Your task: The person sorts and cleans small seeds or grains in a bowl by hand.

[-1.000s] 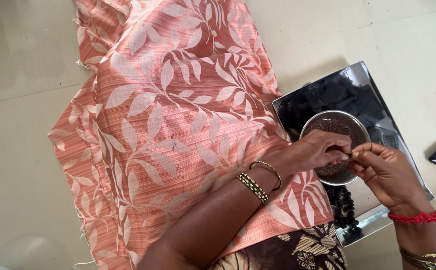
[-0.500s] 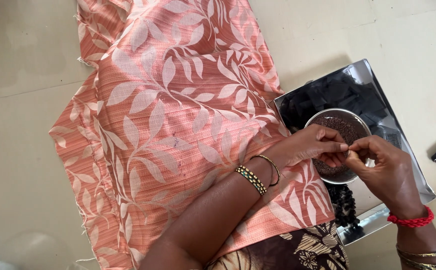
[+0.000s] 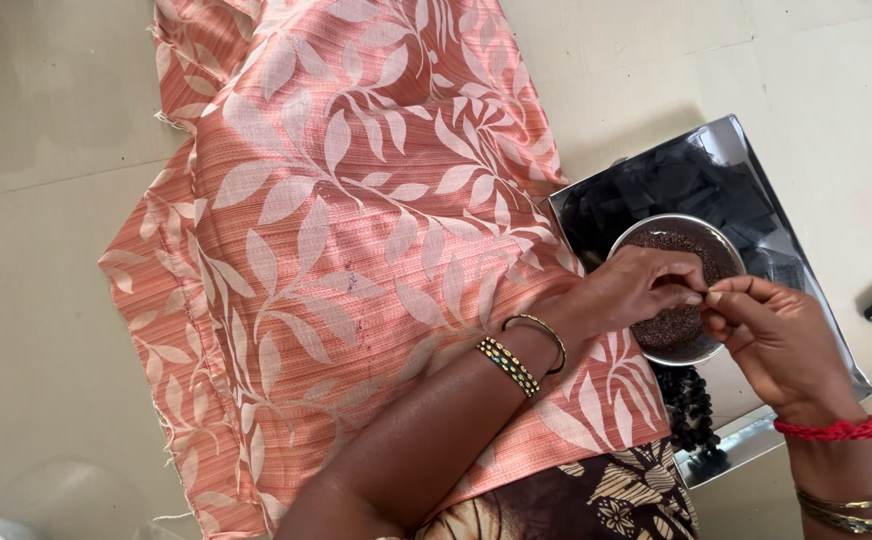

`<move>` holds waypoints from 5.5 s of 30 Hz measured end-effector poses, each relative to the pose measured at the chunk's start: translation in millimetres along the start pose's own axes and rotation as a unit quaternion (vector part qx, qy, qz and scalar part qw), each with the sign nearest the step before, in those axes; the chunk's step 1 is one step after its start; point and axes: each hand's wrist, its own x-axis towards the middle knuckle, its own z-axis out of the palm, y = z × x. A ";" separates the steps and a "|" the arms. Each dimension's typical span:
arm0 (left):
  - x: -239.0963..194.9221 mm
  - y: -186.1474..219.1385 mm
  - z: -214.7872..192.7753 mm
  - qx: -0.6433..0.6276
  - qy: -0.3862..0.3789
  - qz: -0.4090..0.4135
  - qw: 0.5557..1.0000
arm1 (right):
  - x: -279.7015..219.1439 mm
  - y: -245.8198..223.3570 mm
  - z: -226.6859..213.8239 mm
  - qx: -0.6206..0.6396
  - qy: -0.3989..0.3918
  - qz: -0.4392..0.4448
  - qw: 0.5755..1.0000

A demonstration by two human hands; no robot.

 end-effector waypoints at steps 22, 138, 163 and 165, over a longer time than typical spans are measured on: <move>3.7 -20.3 -3.6 -0.202 -0.042 -0.081 0.975 | -15.9 -26.4 29.4 -0.251 0.020 -0.104 0.962; -4.5 -47.3 -6.5 -0.242 -0.039 -0.087 0.966 | -13.7 -19.9 31.4 -0.227 -0.041 -0.098 0.968; 0.0 15.5 -15.4 -0.185 -0.019 -0.117 0.975 | -9.6 -20.4 19.5 0.067 -0.066 0.046 0.994; 3.2 34.8 -22.6 -0.341 -0.002 -0.199 0.918 | -9.3 -22.9 21.8 0.071 -0.018 0.035 0.997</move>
